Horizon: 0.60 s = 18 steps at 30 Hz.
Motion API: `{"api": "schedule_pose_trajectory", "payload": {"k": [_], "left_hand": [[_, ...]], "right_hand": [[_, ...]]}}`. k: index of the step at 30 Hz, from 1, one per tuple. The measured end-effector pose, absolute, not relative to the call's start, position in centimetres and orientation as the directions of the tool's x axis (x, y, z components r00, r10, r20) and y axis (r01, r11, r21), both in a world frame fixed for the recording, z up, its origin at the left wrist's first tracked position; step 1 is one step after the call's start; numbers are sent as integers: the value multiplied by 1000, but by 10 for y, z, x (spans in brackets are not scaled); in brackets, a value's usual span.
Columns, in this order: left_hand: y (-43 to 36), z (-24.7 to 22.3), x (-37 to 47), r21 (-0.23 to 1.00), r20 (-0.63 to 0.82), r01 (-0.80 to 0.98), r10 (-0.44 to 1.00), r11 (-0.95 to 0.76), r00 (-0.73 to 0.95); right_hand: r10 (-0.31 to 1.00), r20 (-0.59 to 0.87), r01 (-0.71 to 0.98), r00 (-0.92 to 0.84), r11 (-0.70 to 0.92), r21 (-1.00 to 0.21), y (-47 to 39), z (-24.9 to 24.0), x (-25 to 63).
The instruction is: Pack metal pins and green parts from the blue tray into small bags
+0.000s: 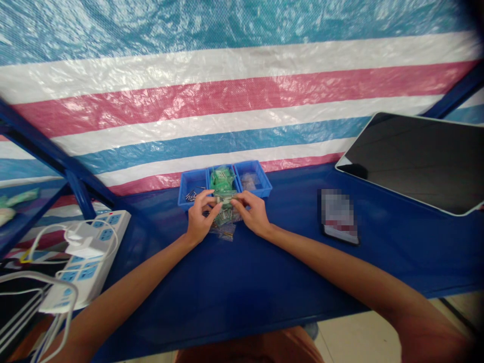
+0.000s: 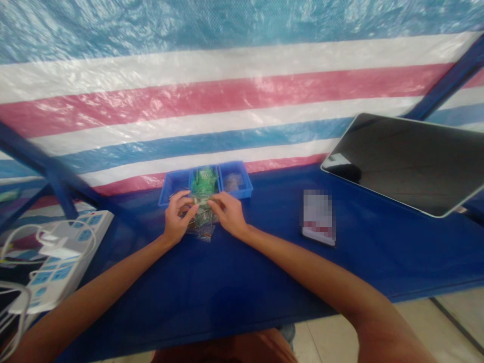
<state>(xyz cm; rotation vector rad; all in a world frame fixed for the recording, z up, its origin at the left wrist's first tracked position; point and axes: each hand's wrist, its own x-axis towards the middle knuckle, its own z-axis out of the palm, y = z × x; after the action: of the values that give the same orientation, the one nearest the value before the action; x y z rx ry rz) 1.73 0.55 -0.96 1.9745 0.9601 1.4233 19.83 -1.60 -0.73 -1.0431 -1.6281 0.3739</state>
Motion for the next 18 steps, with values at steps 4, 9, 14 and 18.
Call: {"api": "schedule_pose_trajectory", "payload": {"k": [4,9,14,18], "left_hand": [[5,-8,19,744,602,244,783,-622,159],[2,0,21,713,634,252,755,-654,167],[3,6,18,622,692,336,697,-708,186],[3,7,17,558,720,408,666,-722,194]], "right_hand": [[825,564,400,32,506,-764,-16,-9,198],[873,482,340,67,435,-834,-14,-10,197],[870,480,409,109,401,-820,-2,-1,203],[836,547,599,55,411,-687,11,13,213]]}}
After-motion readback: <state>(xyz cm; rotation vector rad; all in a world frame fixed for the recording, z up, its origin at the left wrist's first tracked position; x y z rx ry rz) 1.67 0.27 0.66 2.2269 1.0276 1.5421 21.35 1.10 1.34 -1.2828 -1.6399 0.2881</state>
